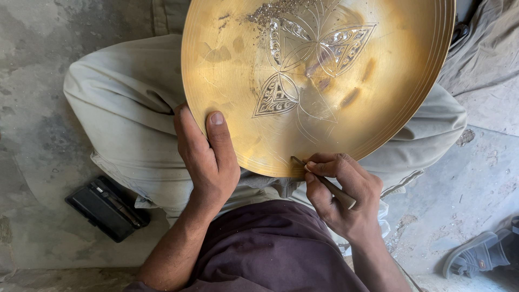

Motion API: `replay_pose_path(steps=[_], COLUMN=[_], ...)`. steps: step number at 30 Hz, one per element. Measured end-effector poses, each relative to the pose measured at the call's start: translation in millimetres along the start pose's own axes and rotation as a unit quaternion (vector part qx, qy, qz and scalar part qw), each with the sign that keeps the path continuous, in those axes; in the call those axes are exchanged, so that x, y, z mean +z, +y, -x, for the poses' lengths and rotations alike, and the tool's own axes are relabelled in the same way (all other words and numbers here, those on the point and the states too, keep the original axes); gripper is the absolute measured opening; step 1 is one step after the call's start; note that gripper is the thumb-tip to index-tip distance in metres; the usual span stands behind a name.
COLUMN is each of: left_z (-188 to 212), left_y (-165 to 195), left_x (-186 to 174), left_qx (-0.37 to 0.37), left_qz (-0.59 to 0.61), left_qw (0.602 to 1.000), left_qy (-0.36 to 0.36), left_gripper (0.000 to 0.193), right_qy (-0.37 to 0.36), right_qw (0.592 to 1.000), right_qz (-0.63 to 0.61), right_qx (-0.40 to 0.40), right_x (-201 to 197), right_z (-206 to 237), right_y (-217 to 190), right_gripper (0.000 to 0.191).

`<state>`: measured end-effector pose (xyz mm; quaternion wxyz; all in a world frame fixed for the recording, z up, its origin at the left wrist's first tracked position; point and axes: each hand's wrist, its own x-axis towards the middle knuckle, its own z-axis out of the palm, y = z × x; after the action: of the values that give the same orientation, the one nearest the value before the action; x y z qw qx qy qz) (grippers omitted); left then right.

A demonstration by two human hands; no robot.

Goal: The person sits cross-legged holding a brass plate on their lap and engraves a decorative pattern into it using a small chisel, repositioning the plate as they work. Near the end they hold a punch against the design and strike it with a wooden mallet to deepen the engraved motif.

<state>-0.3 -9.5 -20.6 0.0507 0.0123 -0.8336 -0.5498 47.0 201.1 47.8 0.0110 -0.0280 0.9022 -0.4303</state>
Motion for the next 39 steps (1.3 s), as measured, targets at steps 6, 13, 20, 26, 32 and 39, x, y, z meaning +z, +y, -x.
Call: replay_pose_path(steps=[6,13,20,26,32,39], left_z=[-0.4,-0.9,-1.9,-4.3,-3.1,-2.3], left_y=[0.3,-0.2,2.8,4.0,4.8,3.7], left_x=[-0.1,0.7,-1.5,-2.5,-2.9,-2.3], left_qx=[0.007,0.004,0.009,0.009,0.002,0.011], left_qz=[-0.01,-0.006,-0.007,-0.011,-0.023,-0.018], left_qw=[1.0,1.0,1.0,1.0,1.0,1.0], left_qy=[0.003,0.006,0.007,0.004,0.006,0.012], left_gripper=[0.031,0.029,0.029,0.028,0.027,0.028], right_qy=[-0.019,-0.041,-0.086,-0.108,-0.128,-0.137], right_qw=[1.0,0.999,0.992,0.992,0.987,0.987], right_qz=[-0.011,-0.03,-0.072,-0.057,-0.087,-0.074], right_qx=[-0.003,-0.013,0.051,-0.017,-0.03,-0.03], right_x=[-3.5,-6.9,-16.2,-15.7,-8.8,-8.8], right_z=[-0.7,-3.2,-20.5,-43.6,-56.5,-57.7], right_y=[1.2,5.4,-0.2,1.7,8.3,6.7], right_gripper=[0.006,0.006,0.014,0.013,0.012,0.013])
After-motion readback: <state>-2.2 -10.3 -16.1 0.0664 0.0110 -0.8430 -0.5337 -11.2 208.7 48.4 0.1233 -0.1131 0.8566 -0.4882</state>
